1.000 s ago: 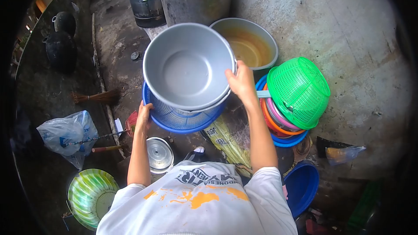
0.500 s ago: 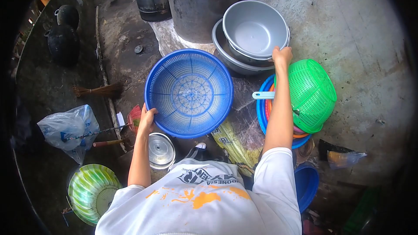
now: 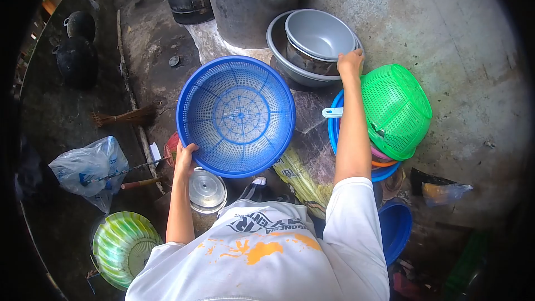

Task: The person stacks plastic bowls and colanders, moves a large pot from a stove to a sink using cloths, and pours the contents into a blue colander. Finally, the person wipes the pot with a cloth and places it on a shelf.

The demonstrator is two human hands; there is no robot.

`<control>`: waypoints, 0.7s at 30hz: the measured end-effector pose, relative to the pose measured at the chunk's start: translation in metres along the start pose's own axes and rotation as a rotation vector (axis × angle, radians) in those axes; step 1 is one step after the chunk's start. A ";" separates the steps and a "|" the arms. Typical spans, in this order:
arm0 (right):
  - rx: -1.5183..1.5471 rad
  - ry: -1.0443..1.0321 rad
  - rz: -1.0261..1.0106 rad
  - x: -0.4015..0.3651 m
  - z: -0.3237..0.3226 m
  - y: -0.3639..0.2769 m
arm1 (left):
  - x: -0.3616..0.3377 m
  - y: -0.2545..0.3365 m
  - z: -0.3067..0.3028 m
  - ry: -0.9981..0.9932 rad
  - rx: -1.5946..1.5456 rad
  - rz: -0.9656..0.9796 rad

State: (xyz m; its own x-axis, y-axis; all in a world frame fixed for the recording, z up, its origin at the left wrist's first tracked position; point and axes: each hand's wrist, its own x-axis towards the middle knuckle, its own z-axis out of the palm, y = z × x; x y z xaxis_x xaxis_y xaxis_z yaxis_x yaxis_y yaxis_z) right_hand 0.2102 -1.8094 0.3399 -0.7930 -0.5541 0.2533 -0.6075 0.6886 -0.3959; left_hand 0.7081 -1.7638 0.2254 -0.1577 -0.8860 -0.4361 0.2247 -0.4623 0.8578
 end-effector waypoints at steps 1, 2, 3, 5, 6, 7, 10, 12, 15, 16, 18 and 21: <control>-0.027 0.077 -0.119 -0.009 -0.005 0.000 | 0.000 0.001 0.001 -0.015 0.001 0.000; -0.056 0.152 -0.238 -0.020 -0.010 -0.001 | -0.001 0.001 0.000 -0.029 0.003 -0.001; 0.031 0.182 -0.357 -0.032 -0.015 -0.004 | 0.000 0.001 -0.001 -0.043 0.004 -0.003; 0.205 0.102 -0.481 -0.063 -0.024 -0.014 | 0.002 0.001 0.000 -0.037 0.014 -0.011; 0.291 -0.009 -0.480 -0.080 -0.028 -0.020 | 0.002 0.000 -0.001 -0.034 0.023 -0.019; 0.347 -0.104 -0.471 -0.096 -0.031 -0.023 | -0.001 0.002 0.003 -0.024 0.011 0.000; 0.356 -0.311 -0.454 -0.125 -0.030 -0.027 | -0.005 0.009 0.014 -0.026 -0.026 0.034; 0.337 -0.429 -0.443 -0.134 -0.028 -0.029 | -0.003 0.009 0.015 -0.064 -0.052 0.022; 0.401 -0.563 -0.366 -0.147 -0.032 -0.032 | -0.002 0.011 0.020 -0.065 -0.023 0.040; 0.374 -0.586 -0.367 -0.149 -0.034 -0.032 | -0.004 0.012 0.022 -0.063 -0.013 0.041; 0.418 -0.515 -0.373 -0.146 -0.030 -0.028 | -0.004 0.012 0.023 -0.068 -0.017 0.031; 0.518 -0.291 -0.272 -0.120 -0.019 -0.024 | 0.003 0.013 0.024 -0.069 0.035 -0.013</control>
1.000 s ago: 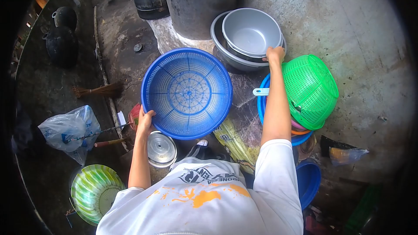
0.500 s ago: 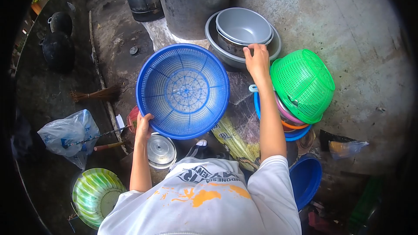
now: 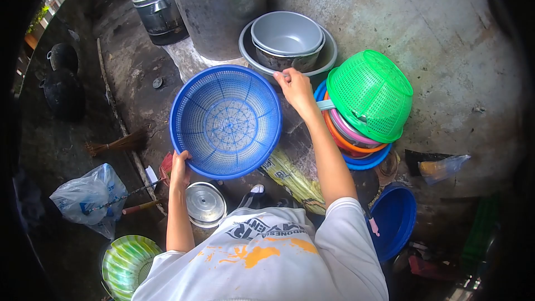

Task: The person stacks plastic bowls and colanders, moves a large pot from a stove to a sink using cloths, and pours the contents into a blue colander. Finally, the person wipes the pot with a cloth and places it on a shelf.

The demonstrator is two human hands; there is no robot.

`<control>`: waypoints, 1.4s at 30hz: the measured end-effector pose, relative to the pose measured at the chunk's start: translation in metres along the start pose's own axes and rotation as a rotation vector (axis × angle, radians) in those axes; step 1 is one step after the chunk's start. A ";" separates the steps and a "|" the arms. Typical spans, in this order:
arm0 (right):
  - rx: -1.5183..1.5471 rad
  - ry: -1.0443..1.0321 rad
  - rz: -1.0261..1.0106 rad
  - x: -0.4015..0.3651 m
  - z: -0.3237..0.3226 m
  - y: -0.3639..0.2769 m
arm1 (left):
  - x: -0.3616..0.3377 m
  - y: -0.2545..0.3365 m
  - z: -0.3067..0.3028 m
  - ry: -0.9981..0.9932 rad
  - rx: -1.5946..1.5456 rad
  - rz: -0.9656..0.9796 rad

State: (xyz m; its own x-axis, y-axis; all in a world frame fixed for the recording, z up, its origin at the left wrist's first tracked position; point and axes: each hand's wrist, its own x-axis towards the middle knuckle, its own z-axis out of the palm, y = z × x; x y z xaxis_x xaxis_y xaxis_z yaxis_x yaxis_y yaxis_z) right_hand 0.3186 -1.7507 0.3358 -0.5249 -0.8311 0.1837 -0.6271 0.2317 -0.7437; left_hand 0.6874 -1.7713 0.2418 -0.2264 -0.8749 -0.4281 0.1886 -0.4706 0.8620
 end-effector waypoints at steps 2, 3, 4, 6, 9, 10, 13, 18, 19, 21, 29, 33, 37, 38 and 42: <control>-0.126 0.311 -0.061 0.034 -0.011 0.013 | 0.007 -0.004 0.001 0.013 0.025 0.004; -0.233 0.381 0.006 0.053 -0.017 0.017 | 0.009 -0.005 -0.001 0.004 0.013 -0.002; -0.311 0.309 0.175 0.069 -0.024 0.014 | 0.011 -0.006 -0.003 -0.011 0.003 -0.009; -0.011 0.101 0.524 0.103 -0.023 0.034 | 0.012 -0.004 0.003 -0.026 -0.006 -0.027; 0.578 0.078 0.653 0.120 0.002 0.061 | 0.003 0.011 0.020 0.005 0.002 -0.059; 0.650 0.102 0.637 0.127 0.005 0.068 | 0.000 0.016 0.024 0.022 0.011 -0.071; 0.733 0.143 0.634 0.127 -0.002 0.064 | -0.001 0.017 0.023 -0.024 -0.031 0.007; 0.763 0.157 0.414 0.105 -0.042 0.016 | 0.004 0.024 0.019 -0.126 -0.124 -0.005; 0.745 0.188 0.353 0.099 -0.055 -0.002 | 0.008 0.023 0.017 -0.133 -0.134 -0.020; 0.744 0.126 0.272 0.094 -0.082 -0.020 | 0.007 0.025 0.017 -0.126 -0.189 -0.042; 0.653 -0.135 0.203 -0.021 -0.088 -0.081 | 0.020 0.021 0.012 -0.133 -0.192 -0.065; 0.690 -0.263 0.275 -0.068 -0.035 -0.062 | 0.024 0.021 0.011 -0.146 -0.282 -0.143; 0.628 -0.309 0.335 -0.093 0.009 -0.036 | 0.026 0.016 0.009 -0.170 -0.297 -0.119; 0.551 -0.319 0.329 -0.096 0.022 -0.020 | 0.025 0.015 0.010 -0.167 -0.290 -0.117; -0.018 -0.158 0.030 -0.099 0.014 -0.022 | 0.033 0.006 0.005 -0.154 -0.326 -0.102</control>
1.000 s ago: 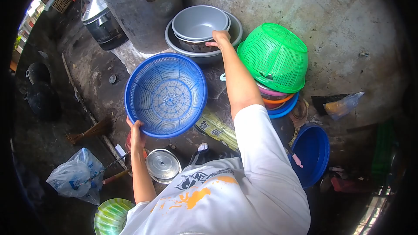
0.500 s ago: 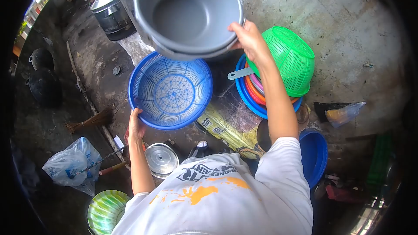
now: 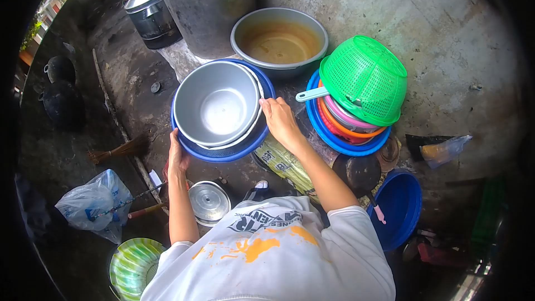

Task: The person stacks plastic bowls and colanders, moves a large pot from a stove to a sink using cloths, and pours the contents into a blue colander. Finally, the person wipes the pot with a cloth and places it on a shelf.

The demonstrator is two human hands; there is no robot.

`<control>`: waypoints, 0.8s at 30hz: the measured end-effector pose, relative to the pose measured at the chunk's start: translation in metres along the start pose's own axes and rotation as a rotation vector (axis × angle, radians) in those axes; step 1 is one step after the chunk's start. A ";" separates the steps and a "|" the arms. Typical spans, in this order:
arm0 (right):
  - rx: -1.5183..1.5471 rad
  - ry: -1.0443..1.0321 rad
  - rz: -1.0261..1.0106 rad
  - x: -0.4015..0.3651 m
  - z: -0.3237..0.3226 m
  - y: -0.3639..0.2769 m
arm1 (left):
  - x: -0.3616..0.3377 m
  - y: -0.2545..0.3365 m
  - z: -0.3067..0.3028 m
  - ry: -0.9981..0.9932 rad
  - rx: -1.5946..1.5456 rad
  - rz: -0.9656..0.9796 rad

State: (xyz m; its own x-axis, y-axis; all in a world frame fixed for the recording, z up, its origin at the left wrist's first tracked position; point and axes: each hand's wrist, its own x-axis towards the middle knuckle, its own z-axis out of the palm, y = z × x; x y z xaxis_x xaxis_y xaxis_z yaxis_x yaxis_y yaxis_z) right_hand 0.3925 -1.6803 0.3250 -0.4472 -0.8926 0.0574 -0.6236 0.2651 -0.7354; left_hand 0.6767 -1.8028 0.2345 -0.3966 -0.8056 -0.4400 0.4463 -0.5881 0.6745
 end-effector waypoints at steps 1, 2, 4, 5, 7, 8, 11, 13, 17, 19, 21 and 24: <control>-0.207 0.122 -0.128 -0.002 -0.002 -0.002 | 0.003 -0.002 -0.004 0.005 -0.014 0.017; -0.269 0.162 -0.024 -0.003 0.002 -0.001 | 0.001 -0.003 -0.003 0.008 -0.003 0.015; -0.255 0.064 0.044 0.003 0.019 0.023 | 0.000 -0.005 -0.004 0.007 -0.011 0.013; -0.247 0.013 0.081 0.005 0.023 0.027 | -0.002 -0.005 -0.003 0.006 -0.014 0.008; -0.147 0.048 0.109 0.011 0.029 0.035 | -0.005 -0.005 -0.003 -0.007 -0.043 0.004; -0.119 0.054 0.116 0.015 0.031 0.036 | -0.003 -0.004 -0.009 -0.033 -0.106 -0.016; 0.039 0.018 0.182 0.021 0.026 0.027 | 0.008 -0.010 -0.027 -0.054 -0.134 0.001; 0.101 -0.007 0.190 0.020 0.013 0.008 | 0.020 -0.020 -0.046 -0.028 -0.048 0.058; 0.139 0.015 0.141 0.018 -0.014 -0.020 | 0.011 -0.020 -0.034 0.015 -0.066 0.102; 0.155 0.081 0.103 0.023 -0.023 -0.021 | 0.016 -0.033 -0.043 0.053 0.031 0.163; 0.138 0.112 0.069 0.030 -0.047 -0.038 | 0.004 -0.028 -0.022 0.135 0.114 0.153; 0.249 0.241 0.043 0.056 -0.077 -0.036 | 0.012 -0.032 -0.031 0.187 0.249 0.208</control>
State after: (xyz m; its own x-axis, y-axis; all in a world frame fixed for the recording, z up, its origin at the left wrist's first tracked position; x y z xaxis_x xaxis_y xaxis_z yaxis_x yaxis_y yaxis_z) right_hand 0.3410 -1.7115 0.4065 -0.6270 -0.7627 0.1589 -0.4385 0.1770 -0.8811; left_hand 0.6821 -1.7956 0.1891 -0.1549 -0.9185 -0.3638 0.2839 -0.3941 0.8741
